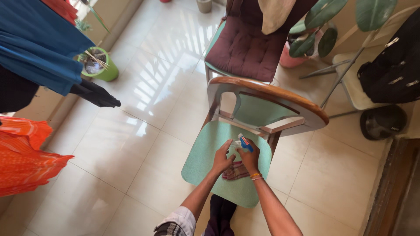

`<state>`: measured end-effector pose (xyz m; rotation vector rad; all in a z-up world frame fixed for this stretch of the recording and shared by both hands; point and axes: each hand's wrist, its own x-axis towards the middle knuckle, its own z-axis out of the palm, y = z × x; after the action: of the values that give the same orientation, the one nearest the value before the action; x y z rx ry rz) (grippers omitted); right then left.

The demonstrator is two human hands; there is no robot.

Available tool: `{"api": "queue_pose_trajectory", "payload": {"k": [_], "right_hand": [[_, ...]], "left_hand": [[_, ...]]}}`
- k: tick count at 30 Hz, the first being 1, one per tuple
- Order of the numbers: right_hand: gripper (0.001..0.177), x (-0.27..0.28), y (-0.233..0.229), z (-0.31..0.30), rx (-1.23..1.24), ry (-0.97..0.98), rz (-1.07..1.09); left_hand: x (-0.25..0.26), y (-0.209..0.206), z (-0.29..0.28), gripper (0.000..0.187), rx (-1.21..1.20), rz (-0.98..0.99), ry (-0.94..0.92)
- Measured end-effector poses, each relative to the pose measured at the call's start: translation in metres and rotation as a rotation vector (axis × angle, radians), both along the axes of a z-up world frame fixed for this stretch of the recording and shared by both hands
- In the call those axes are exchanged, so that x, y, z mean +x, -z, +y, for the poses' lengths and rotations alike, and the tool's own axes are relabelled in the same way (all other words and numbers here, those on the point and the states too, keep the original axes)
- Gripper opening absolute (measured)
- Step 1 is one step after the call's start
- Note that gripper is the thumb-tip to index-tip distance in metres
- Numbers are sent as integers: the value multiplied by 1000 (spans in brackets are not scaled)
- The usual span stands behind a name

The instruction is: The person cleans a large glass window using a pink cloth and a spray bottle. They wipe the glass surface in broad strokes, spray the window with cleaning solution, and continue wiping to remove smudges and dirt.

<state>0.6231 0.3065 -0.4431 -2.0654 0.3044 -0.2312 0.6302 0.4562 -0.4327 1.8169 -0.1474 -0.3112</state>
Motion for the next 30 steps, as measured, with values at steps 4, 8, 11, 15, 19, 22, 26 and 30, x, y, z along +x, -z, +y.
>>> {"api": "queue_pose_trajectory", "payload": {"k": [4, 8, 11, 15, 19, 22, 26, 30], "right_hand": [[49, 4, 24, -5, -21, -6, -2], [45, -1, 42, -6, 10, -5, 31], [50, -4, 48, -7, -13, -49, 24], [56, -6, 52, -12, -33, -119, 15], [61, -9, 47, -22, -152, -105, 14], [65, -20, 41, -26, -325, -10, 165], [79, -40, 36, -20, -392, 100, 648], [65, -56, 38, -12, -374, 117, 511]], "left_hand": [[6, 28, -8, 79, 70, -99, 13], [-1, 54, -13, 76, 63, -146, -24], [-7, 68, -17, 80, 87, -154, -38], [-10, 77, -16, 78, 87, -165, -90], [-11, 73, -10, 72, 139, -207, -154], [-20, 69, -7, 63, 297, -95, -247], [-41, 70, -7, 74, 573, 340, -198], [-57, 78, -12, 62, 513, 315, -261]]}}
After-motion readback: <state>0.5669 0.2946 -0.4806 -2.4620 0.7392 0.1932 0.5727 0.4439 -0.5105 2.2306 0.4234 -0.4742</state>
